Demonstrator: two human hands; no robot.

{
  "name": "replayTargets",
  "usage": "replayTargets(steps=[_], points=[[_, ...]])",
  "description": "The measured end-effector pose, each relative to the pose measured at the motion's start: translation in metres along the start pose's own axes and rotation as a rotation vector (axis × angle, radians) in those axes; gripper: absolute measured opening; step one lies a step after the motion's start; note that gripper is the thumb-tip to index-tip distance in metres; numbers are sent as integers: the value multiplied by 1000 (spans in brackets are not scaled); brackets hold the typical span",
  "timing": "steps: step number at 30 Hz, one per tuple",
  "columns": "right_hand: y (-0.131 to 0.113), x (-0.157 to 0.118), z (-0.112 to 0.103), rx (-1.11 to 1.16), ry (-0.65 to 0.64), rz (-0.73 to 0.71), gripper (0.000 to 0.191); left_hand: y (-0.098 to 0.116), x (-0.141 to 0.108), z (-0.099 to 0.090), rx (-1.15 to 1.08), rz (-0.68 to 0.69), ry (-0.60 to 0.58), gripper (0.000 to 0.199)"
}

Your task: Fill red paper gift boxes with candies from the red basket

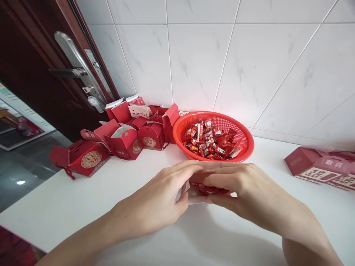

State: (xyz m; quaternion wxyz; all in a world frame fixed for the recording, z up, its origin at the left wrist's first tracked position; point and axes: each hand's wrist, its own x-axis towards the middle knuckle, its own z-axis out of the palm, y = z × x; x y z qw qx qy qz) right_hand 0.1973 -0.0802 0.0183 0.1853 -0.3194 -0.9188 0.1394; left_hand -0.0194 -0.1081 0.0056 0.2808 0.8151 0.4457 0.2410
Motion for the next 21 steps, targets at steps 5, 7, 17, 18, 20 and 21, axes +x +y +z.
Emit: replayTargets(steps=[5, 7, 17, 18, 20, 21], points=[[-11, 8, 15, 71, 69, -15, 14, 0, 0, 2, -38, 5, -2, 71], [-10, 12, 18, 129, 16, 15, 10, 0, 0, 2, -52, 9, -17, 76], [-2, 13, 16, 239, -95, 123, 10, -1, -1, 0, -93, 14, -48, 80], [-2, 14, 17, 239, -99, 116, 11, -2, -1, 0, -86, 10, -45, 80], [-1, 14, 19, 262, -121, 75, 16, -3, -1, -1, -67, 5, -47, 79], [0, 15, 19, 281, -133, 55, 19, -3, -1, -1, -57, 7, -52, 79]])
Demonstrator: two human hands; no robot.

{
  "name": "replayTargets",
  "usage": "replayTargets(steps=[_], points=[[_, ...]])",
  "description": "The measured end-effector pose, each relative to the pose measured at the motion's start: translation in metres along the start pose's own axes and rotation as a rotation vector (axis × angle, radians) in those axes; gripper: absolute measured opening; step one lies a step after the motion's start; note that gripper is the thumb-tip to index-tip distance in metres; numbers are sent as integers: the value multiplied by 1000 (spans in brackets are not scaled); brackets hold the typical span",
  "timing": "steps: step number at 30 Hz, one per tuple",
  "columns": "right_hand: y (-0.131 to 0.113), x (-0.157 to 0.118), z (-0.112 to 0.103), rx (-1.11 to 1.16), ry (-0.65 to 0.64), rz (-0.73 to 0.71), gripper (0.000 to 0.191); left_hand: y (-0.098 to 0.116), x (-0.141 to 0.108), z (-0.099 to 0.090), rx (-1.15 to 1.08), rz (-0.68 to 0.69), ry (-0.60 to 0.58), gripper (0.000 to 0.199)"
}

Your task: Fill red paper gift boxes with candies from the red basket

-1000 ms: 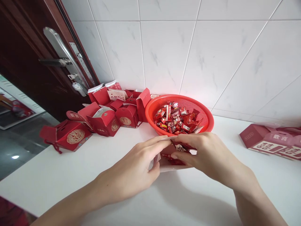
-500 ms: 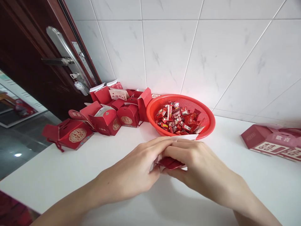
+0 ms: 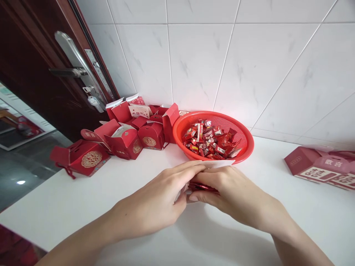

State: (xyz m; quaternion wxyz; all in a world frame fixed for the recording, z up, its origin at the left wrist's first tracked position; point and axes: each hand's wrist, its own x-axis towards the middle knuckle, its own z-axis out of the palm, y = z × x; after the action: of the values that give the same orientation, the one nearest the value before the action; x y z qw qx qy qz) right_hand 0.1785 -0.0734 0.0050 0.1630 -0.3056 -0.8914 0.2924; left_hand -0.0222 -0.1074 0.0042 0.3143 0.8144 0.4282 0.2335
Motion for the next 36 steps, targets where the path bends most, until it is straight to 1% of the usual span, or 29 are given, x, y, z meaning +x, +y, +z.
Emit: replayTargets(steps=[4, 10, 15, 18, 20, 21, 23, 25, 27, 30, 33, 36], points=[[3, 0, -3, 75, -10, -7, 25, 1, 0, -1, 30, 11, -17, 81], [2, -3, -11, 181, 2, -10, 20, 0, -1, 0, 36, 20, -9, 79], [-3, -9, -23, 306, 21, 8, 19, -1, -1, 1, 44, 5, 10, 76], [-3, -15, -29, 227, 76, 51, 16, 1, -1, 1, 45, 15, 11, 72], [-1, -19, -32, 139, 127, 57, 10, 2, -2, 2, 50, 19, 3, 70], [0, -21, -34, 101, 147, 52, 11, 2, -2, 3, 57, 14, 0, 71], [0, -25, -34, 31, 163, 42, 16, 1, -3, 4, 79, 7, 8, 75], [0, -26, -32, -49, 156, 33, 15, -1, -4, 5, 97, 14, 25, 81], [-3, -26, -26, -142, 169, 39, 16, -2, -4, 5, 97, 21, 26, 85], [-6, -20, -9, -264, 215, 75, 22, -3, -2, 4, 82, -2, 12, 82], [-5, -11, 6, -343, 180, 121, 21, -3, 0, 1, 74, -20, 8, 80], [-3, -4, 13, -389, 151, 192, 21, -3, 2, -3, 48, -7, -5, 82]])
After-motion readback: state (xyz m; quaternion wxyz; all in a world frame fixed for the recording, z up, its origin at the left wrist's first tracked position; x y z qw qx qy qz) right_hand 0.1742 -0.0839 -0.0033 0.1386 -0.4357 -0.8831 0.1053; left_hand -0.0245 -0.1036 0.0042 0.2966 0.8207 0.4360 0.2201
